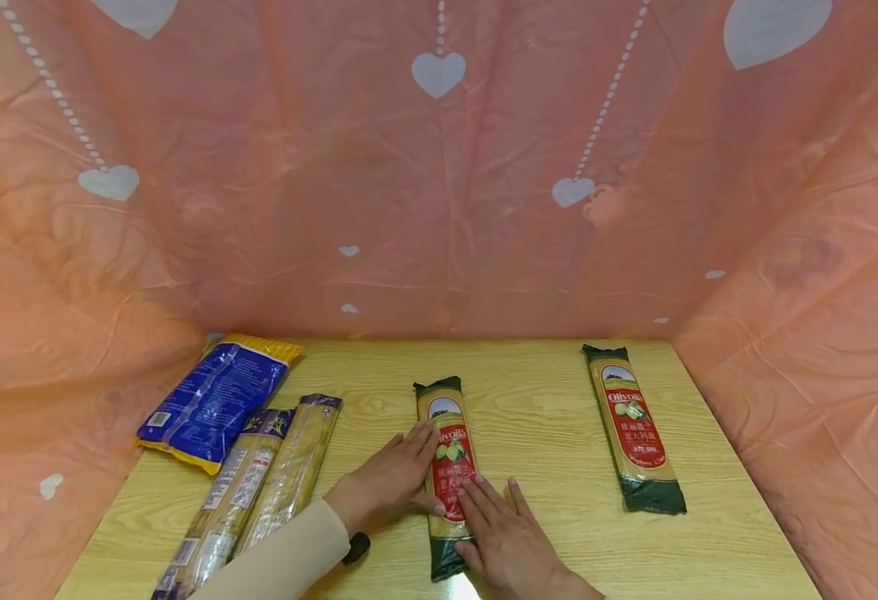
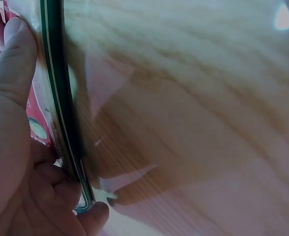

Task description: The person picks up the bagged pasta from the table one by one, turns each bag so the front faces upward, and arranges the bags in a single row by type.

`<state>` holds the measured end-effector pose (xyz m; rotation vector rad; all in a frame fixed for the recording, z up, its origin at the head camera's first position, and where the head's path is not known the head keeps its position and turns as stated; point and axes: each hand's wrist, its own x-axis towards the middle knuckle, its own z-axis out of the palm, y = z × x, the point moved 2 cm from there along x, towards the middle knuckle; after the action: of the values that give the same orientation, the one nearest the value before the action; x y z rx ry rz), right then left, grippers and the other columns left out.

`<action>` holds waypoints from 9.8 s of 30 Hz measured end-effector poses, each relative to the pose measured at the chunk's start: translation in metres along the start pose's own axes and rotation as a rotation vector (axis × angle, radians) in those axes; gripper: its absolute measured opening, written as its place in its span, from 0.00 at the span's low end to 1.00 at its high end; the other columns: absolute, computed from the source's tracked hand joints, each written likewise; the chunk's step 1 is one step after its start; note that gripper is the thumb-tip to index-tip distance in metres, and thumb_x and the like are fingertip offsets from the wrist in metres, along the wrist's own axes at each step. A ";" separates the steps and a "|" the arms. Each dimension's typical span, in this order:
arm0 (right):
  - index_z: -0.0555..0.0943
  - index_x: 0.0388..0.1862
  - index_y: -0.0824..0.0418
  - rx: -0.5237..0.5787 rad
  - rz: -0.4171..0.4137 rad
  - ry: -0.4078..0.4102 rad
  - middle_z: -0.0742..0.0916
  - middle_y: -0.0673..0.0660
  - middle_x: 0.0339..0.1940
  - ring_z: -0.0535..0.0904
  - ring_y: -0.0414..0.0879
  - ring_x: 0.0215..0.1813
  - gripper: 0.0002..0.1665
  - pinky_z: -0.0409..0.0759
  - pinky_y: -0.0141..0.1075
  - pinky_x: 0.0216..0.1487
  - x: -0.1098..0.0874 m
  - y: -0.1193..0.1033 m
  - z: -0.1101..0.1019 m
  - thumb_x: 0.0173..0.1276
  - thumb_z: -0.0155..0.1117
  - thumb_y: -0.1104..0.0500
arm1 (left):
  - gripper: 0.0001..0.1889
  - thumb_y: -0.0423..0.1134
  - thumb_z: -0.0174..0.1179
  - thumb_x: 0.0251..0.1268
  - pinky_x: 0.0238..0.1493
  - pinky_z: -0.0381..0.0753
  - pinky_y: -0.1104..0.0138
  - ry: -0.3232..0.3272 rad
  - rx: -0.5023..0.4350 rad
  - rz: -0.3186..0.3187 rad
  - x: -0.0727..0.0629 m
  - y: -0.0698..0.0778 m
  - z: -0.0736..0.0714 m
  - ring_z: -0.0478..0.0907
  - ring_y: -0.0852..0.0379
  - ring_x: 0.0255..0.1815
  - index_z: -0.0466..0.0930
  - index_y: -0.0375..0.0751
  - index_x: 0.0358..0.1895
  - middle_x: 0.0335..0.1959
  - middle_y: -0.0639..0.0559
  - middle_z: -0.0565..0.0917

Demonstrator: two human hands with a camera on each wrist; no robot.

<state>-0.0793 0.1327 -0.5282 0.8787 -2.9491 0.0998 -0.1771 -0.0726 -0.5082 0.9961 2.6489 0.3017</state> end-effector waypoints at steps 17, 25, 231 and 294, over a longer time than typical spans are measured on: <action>0.71 0.79 0.64 0.122 0.211 -0.021 0.73 0.61 0.81 0.65 0.57 0.83 0.37 0.58 0.69 0.79 -0.015 0.049 -0.011 0.85 0.52 0.40 | 0.57 0.74 0.54 0.67 0.84 0.58 0.51 0.014 0.131 0.007 0.070 0.038 0.002 0.48 0.45 0.88 0.50 0.36 0.86 0.87 0.39 0.50; 0.73 0.77 0.64 0.069 0.304 0.025 0.75 0.61 0.80 0.67 0.58 0.82 0.33 0.60 0.68 0.78 -0.028 0.073 -0.012 0.82 0.59 0.47 | 0.57 0.76 0.53 0.66 0.83 0.60 0.53 0.018 0.183 0.014 0.109 0.061 0.001 0.47 0.47 0.89 0.50 0.38 0.86 0.88 0.41 0.50; 0.79 0.28 0.52 -0.091 0.171 0.213 0.78 0.47 0.26 0.73 0.46 0.35 0.30 0.66 0.40 0.37 -0.008 -0.010 -0.003 0.68 0.67 0.28 | 0.21 0.57 0.56 0.82 0.70 0.72 0.37 0.394 0.352 -0.125 0.059 -0.021 -0.023 0.80 0.42 0.63 0.84 0.43 0.57 0.57 0.45 0.85; 0.69 0.24 0.52 -0.056 0.108 0.587 0.72 0.46 0.22 0.66 0.43 0.29 0.29 0.62 0.39 0.36 0.017 -0.002 -0.008 0.46 0.81 0.42 | 0.18 0.49 0.46 0.87 0.58 0.64 0.42 0.694 0.163 -0.207 0.071 -0.018 -0.100 0.69 0.39 0.50 0.77 0.36 0.45 0.45 0.40 0.75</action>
<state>-0.0925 0.1223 -0.5186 0.5577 -2.4304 0.2335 -0.2733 -0.0470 -0.4341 0.7397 3.4193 0.4561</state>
